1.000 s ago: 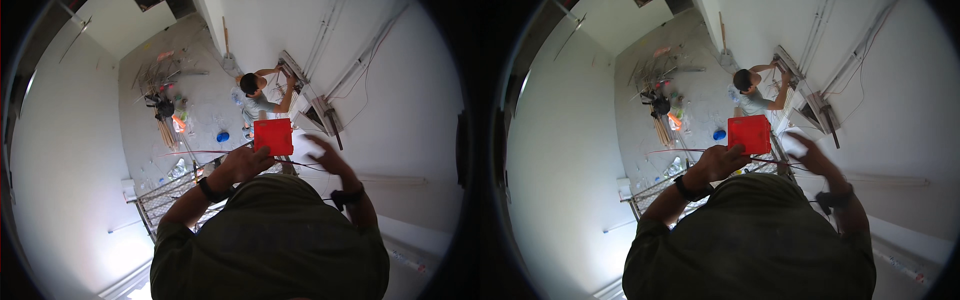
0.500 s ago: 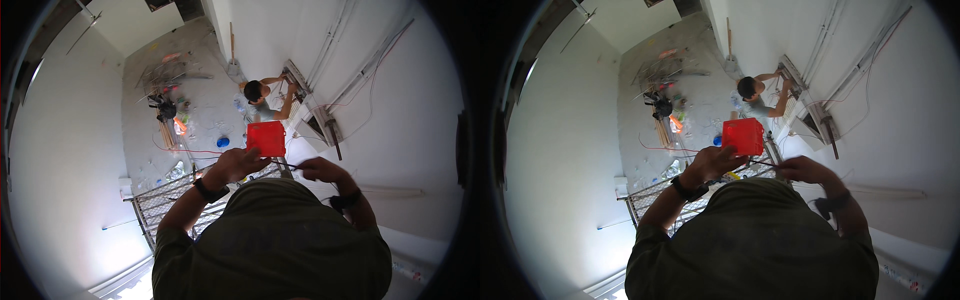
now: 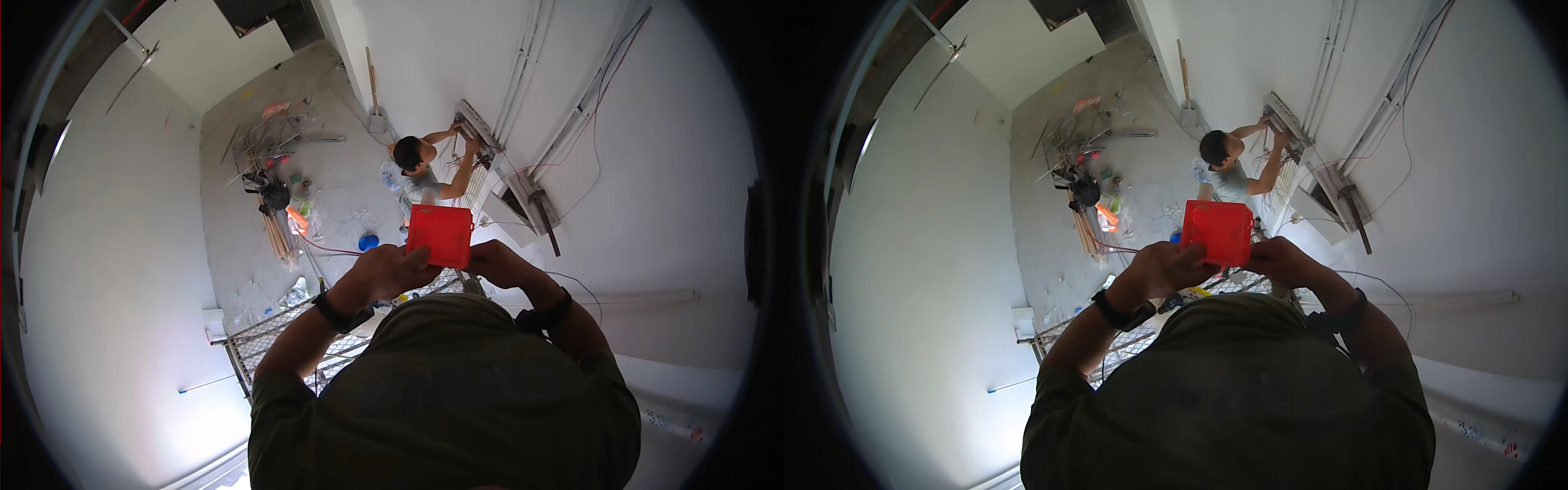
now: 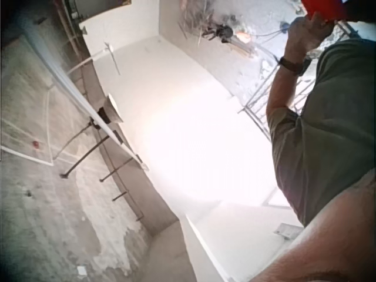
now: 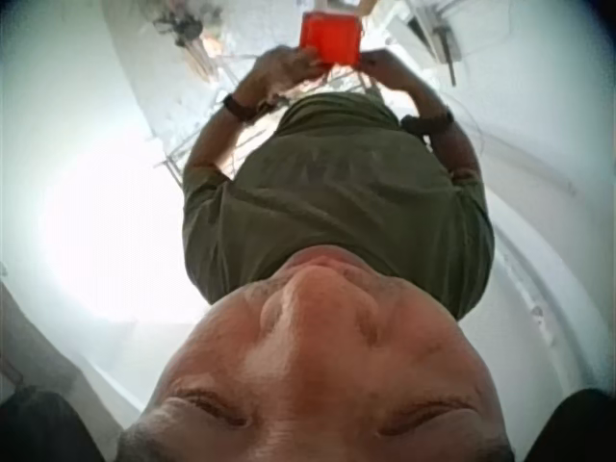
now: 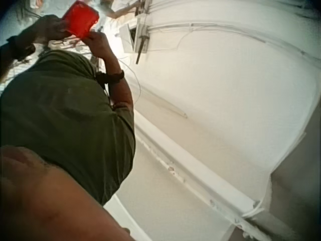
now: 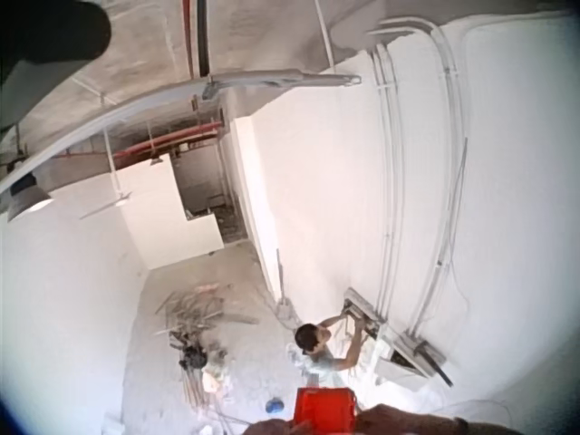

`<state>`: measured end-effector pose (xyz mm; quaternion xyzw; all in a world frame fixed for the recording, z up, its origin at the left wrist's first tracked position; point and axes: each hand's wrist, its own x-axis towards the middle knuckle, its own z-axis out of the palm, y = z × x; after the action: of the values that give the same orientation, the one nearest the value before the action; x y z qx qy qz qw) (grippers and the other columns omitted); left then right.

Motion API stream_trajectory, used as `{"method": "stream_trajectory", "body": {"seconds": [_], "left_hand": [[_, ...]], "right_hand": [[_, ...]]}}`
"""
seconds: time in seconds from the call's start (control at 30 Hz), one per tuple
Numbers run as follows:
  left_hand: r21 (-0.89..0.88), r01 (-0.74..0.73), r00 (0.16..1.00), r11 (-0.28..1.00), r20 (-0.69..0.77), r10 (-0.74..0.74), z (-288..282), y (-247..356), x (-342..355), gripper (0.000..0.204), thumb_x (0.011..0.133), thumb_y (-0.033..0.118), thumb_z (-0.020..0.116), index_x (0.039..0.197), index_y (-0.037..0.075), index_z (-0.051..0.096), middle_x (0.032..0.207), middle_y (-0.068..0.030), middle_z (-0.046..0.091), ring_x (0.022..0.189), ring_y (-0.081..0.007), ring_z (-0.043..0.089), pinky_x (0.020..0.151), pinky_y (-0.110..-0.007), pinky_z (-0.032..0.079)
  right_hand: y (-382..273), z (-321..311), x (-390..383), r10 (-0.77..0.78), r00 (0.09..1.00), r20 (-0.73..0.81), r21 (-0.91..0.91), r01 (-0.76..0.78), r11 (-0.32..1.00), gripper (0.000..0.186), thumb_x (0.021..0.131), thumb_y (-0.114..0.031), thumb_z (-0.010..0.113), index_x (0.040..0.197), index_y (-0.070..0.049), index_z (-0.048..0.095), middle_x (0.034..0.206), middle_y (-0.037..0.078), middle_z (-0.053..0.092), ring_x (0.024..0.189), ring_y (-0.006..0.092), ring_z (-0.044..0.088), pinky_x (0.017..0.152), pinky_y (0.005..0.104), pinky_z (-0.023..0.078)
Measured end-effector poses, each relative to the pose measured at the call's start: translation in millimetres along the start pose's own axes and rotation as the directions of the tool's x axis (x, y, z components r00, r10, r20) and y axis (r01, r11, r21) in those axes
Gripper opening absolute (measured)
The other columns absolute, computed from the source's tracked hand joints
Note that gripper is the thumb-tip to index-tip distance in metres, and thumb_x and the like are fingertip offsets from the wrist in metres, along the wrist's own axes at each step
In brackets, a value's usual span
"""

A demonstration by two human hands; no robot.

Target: Secure a red plastic junction box to the wall/conduit and hammer it into place while an assistant works on a separate electrical box.

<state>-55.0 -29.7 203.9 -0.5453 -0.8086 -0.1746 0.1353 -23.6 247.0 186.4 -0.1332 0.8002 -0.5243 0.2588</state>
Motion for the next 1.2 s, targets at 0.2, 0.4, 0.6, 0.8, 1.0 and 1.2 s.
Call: {"method": "stream_trajectory", "body": {"seconds": [0.2, 0.4, 0.6, 0.8, 1.0, 1.2], "left_hand": [[0.126, 0.029, 0.99, 0.992, -0.142, -0.011, -22, -25, -34, 0.036, 0.067, 0.016, 0.066, 0.103, 0.022, 0.062, 0.085, -0.0011, 0.05, 0.055, -0.0154, 0.056, 0.044, -0.028, 0.047], [0.045, -0.066, 0.997, 0.997, -0.038, 0.068, -9, -6, 0, 0.03, 0.07, 0.017, 0.066, 0.099, 0.023, 0.063, 0.083, -0.0023, 0.049, 0.052, -0.0168, 0.055, 0.042, -0.03, 0.045], [0.009, -0.065, 0.998, 0.998, 0.015, 0.064, -22, -14, -23, 0.026, 0.072, 0.015, 0.065, 0.096, 0.025, 0.063, 0.084, -0.0036, 0.048, 0.058, -0.0187, 0.056, 0.048, -0.03, 0.047], [-0.31, 0.052, 0.843, 0.949, -0.496, -0.208, -22, 5, -46, 0.03, 0.07, 0.007, 0.068, 0.096, 0.0, 0.055, 0.083, -0.0115, 0.058, 0.069, -0.0236, 0.061, 0.059, -0.031, 0.049], [-0.952, 0.022, 0.48, 0.305, -0.257, -0.838, 21, 3, -76, 0.031, 0.086, 0.028, 0.061, 0.101, 0.002, 0.056, 0.093, -0.0086, 0.06, 0.079, -0.0203, 0.06, 0.064, -0.032, 0.048], [-0.621, 0.309, 0.702, 0.72, -0.362, -0.614, -2, 12, -96, 0.029, 0.078, 0.02, 0.071, 0.098, 0.003, 0.058, 0.105, -0.0139, 0.058, 0.092, -0.0241, 0.059, 0.077, -0.034, 0.048]], "right_hand": [[18, -46, -43, 0.207, 0.975, -0.082, -0.183, -0.219, 0.958, 0.02, 0.087, -0.019, 0.061, 0.1, -0.004, 0.068, 0.073, 0.008, 0.064, 0.068, 0.01, 0.055, 0.066, 0.0281, 0.046], [-9, 11, 9, -0.169, 0.985, -0.019, -0.064, 0.167, 0.984, 0.023, 0.085, -0.011, 0.063, 0.107, -0.006, 0.065, 0.078, 0.009, 0.066, 0.071, 0.0109, 0.059, 0.069, 0.0283, 0.049], [4, -30, -12, -0.12, 0.992, -0.04, -0.24, 0.107, 0.965, 0.018, 0.083, -0.011, 0.064, 0.099, -0.005, 0.068, 0.074, 0.01, 0.065, 0.068, 0.0146, 0.061, 0.066, 0.0297, 0.049], [6, -93, -62, 0.021, 0.933, -0.36, -0.188, -0.095, 0.978, 0.015, 0.085, -0.001, 0.053, 0.093, -0.001, 0.065, 0.063, 0.002, 0.054, 0.056, 0.0081, 0.048, 0.053, 0.0244, 0.042], [-30, -83, -56, -0.047, 0.85, -0.525, -0.13, -0.026, 0.991, 0.013, 0.085, -0.005, 0.056, 0.093, -0.001, 0.065, 0.068, 0.001, 0.054, 0.06, 0.008, 0.043, 0.058, 0.0233, 0.038], [-27, -65, -52, -0.456, 0.668, -0.589, -0.431, 0.218, 0.876, 0.024, 0.084, 0.003, 0.054, 0.105, -0.005, 0.062, 0.065, 0.004, 0.048, 0.054, 0.0115, 0.043, 0.051, 0.0278, 0.037]]}}
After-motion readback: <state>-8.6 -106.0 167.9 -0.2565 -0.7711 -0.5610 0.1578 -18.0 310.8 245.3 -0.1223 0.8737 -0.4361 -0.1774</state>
